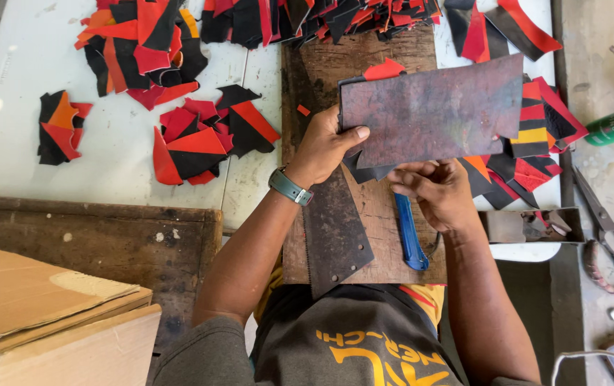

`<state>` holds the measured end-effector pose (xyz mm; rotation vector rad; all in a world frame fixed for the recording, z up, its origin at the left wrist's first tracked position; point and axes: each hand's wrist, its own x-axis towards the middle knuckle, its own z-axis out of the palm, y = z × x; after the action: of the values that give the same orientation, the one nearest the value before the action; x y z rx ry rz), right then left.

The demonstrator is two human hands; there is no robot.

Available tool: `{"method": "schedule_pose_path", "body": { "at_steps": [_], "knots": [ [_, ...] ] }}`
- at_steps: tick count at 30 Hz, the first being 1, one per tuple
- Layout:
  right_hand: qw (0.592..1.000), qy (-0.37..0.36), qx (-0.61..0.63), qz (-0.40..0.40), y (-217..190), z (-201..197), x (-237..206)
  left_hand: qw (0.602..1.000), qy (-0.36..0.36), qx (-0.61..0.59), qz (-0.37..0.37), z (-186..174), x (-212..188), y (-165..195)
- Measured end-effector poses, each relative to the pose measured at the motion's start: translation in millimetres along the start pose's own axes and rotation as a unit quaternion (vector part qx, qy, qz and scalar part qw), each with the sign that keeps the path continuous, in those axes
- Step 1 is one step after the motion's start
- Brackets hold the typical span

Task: The person repeatedly places red and black material pieces onto a wooden board, aligns them, and trims edges with a utility knife. Trimmed pieces are stacked on the table, and the person continues the cycle with new pieces.

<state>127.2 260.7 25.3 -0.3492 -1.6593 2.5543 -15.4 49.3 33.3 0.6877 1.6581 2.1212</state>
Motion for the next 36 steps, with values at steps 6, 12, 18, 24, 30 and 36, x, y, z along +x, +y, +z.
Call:
{"method": "schedule_pose_path", "body": {
  "at_steps": [6, 12, 18, 24, 30, 36],
  "knots": [
    [0.994, 0.055, 0.096, -0.024, 11.5, 23.4, 6.6, 0.994, 0.054, 0.074, 0.065, 12.8, -12.1, 1.7],
    [0.989, 0.086, 0.010, -0.122, 13.8, 54.5, 18.3, 0.974, 0.158, 0.056, 0.154, 39.4, -26.5, -8.4],
    [0.969, 0.118, -0.143, -0.166, 8.5, 65.2, 21.4, 0.964, 0.229, 0.051, 0.127, 47.8, -29.2, -12.5],
    [0.962, 0.144, -0.166, -0.162, 3.9, 67.0, 25.5, 0.958, 0.217, 0.010, 0.185, 48.3, -29.1, -11.1],
    [0.956, 0.167, -0.164, -0.177, 16.4, 51.7, 33.1, 0.964, 0.232, 0.025, 0.128, 50.0, -32.7, -17.9],
    [0.980, 0.162, 0.070, -0.089, -11.9, 50.5, 44.2, 0.962, 0.235, -0.037, 0.133, 54.3, -30.9, -16.8]
  ]
}}
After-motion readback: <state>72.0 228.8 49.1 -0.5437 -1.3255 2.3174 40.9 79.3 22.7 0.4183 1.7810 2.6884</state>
